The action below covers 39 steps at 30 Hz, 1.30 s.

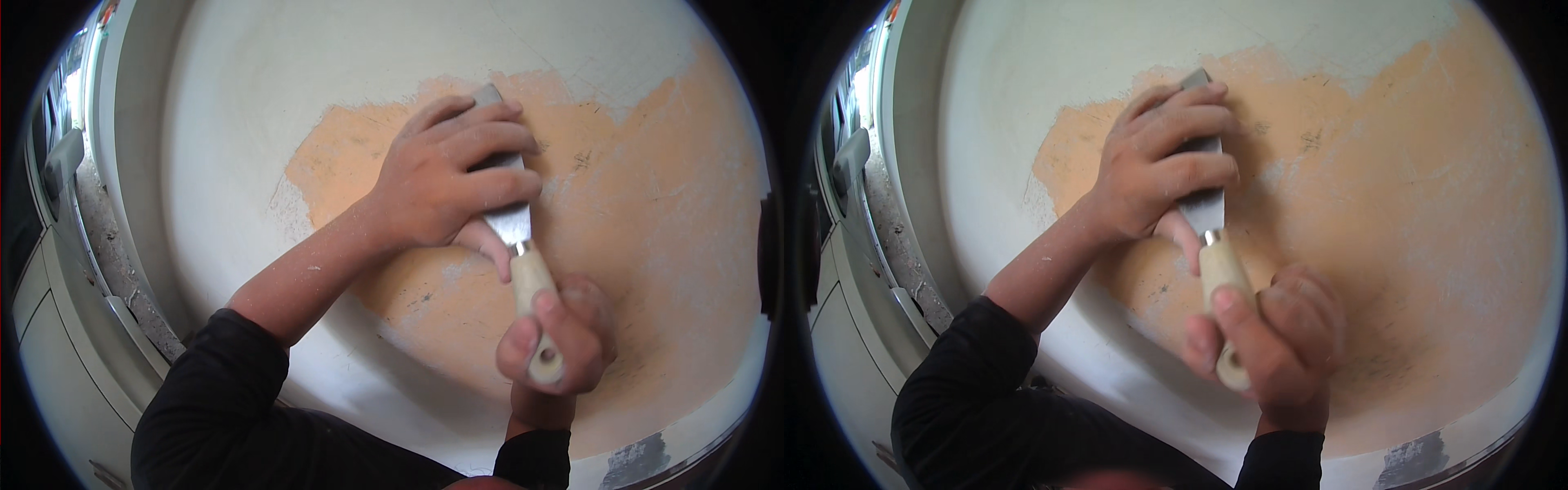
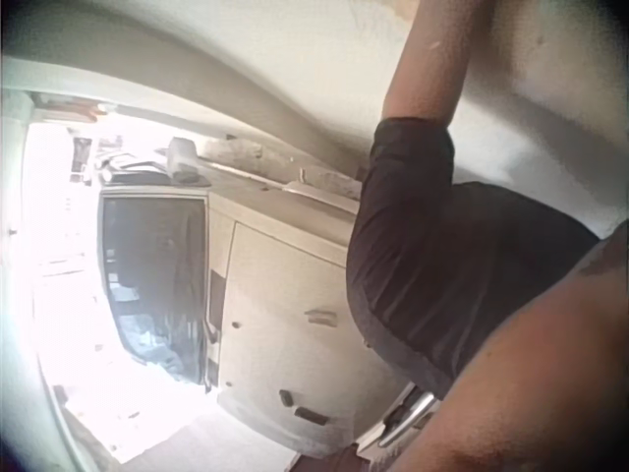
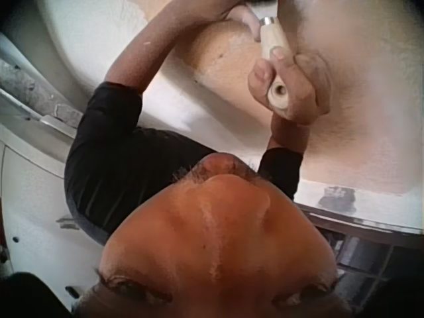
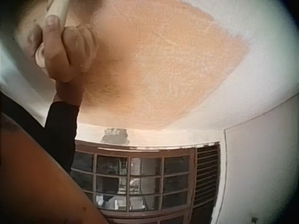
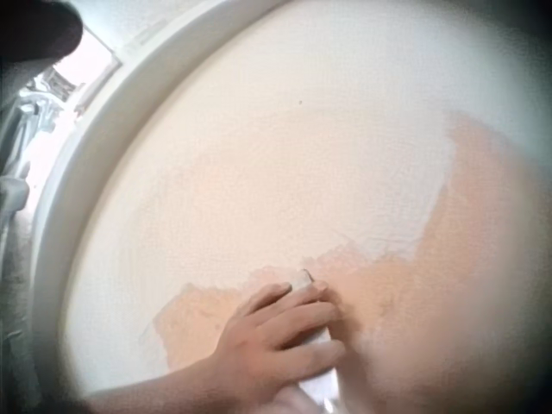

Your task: The person scrapes old paint or plaster off an interior wall using a metal putty knife.

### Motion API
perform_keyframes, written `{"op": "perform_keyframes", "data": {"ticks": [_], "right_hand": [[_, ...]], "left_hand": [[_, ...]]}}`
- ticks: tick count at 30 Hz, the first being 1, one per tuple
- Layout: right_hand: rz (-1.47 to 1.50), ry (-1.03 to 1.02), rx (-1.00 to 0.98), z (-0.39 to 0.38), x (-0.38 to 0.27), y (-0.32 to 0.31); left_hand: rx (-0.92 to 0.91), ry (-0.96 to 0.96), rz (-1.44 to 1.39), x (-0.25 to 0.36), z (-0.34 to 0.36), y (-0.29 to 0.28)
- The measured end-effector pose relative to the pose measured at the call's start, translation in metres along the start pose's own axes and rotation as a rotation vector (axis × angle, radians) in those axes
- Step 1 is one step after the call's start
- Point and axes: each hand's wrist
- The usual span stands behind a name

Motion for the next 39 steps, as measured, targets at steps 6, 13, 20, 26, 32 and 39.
{"op": "perform_keyframes", "data": {"ticks": [6,13,20,26,32,39], "right_hand": [[0.021,-0.001,0.008,0.002,0.000,0.000],[0.070,-0.012,-0.018,0.001,-0.001,0.000],[0.088,-0.052,0.002,-0.001,0.004,0.000],[0.065,-0.020,0.016,0.000,0.002,-0.001],[0.043,-0.002,0.038,0.000,0.002,0.002],[0.075,-0.004,0.035,0.006,0.009,0.006]], "left_hand": [[-0.008,-0.008,-0.015,-0.001,0.002,0.001],[0.010,-0.033,-0.031,0.001,-0.001,0.000],[0.001,-0.010,-0.015,0.000,0.003,-0.001],[-0.002,-0.008,-0.032,-0.002,0.003,0.001],[0.002,-0.011,-0.021,-0.003,0.003,0.002],[0.023,0.029,0.018,-0.007,0.003,0.003]]}}
Point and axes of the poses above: each hand's wrist, its own z-axis towards the middle knuckle, its own y-axis out of the palm, x = y × z, and after that the axes turned 7 degrees about x, right-handed
